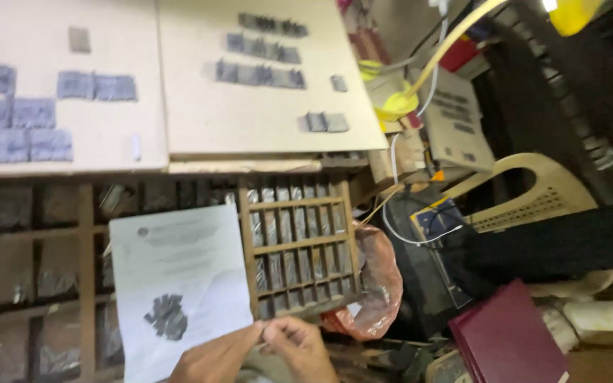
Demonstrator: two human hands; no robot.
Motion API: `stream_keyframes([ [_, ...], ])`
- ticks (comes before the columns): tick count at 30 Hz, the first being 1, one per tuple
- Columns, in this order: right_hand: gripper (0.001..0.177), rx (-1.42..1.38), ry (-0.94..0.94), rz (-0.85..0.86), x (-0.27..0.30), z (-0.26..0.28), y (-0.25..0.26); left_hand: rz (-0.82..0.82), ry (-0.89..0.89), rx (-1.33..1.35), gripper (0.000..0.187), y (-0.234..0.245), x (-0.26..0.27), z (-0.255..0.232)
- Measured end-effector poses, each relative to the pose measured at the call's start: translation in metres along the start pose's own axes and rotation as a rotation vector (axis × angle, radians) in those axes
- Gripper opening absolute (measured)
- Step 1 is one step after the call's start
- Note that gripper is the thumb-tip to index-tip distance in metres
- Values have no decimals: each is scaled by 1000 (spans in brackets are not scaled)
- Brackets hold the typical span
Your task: Arranging individual metal type characters into a tray for printing, following a reference document.
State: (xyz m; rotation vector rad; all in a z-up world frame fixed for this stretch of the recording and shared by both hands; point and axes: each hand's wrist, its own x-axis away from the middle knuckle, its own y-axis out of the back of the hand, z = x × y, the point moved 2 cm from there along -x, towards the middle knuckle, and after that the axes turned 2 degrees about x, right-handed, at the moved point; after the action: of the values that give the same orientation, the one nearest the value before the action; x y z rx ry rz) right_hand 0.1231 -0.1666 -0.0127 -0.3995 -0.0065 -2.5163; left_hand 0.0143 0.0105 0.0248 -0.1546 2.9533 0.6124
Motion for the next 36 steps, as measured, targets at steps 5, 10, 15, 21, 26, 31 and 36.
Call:
stream_keyframes([
  [5, 34, 73, -210, 200, -3, 47, -11, -834, 340, -73, 8, -90, -58, 92],
  [10, 27, 599, 179, 63, -101, 59, 58, -244, 333, -48, 49, -22, -1, 34],
  [15, 36, 1554, 104, -407, -230, 94, 140, -243, 273, 250, 54, 1, 6, 19],
  [21, 26, 1772, -154, -328, -311, 90, 187, -459, 523, 298, 20, 17, -5, 22],
  [26, 36, 1690, -183, -275, -288, 100, 173, -577, 303, 448, 24, 31, 2, 11],
  [31, 39, 1664, -176, -312, -278, 105, 159, -617, -12, 327, 22, 38, 8, -3],
  [36, 46, 1703, -173, -280, -290, 100, 167, -594, -80, 262, 41, 35, 12, -6],
])
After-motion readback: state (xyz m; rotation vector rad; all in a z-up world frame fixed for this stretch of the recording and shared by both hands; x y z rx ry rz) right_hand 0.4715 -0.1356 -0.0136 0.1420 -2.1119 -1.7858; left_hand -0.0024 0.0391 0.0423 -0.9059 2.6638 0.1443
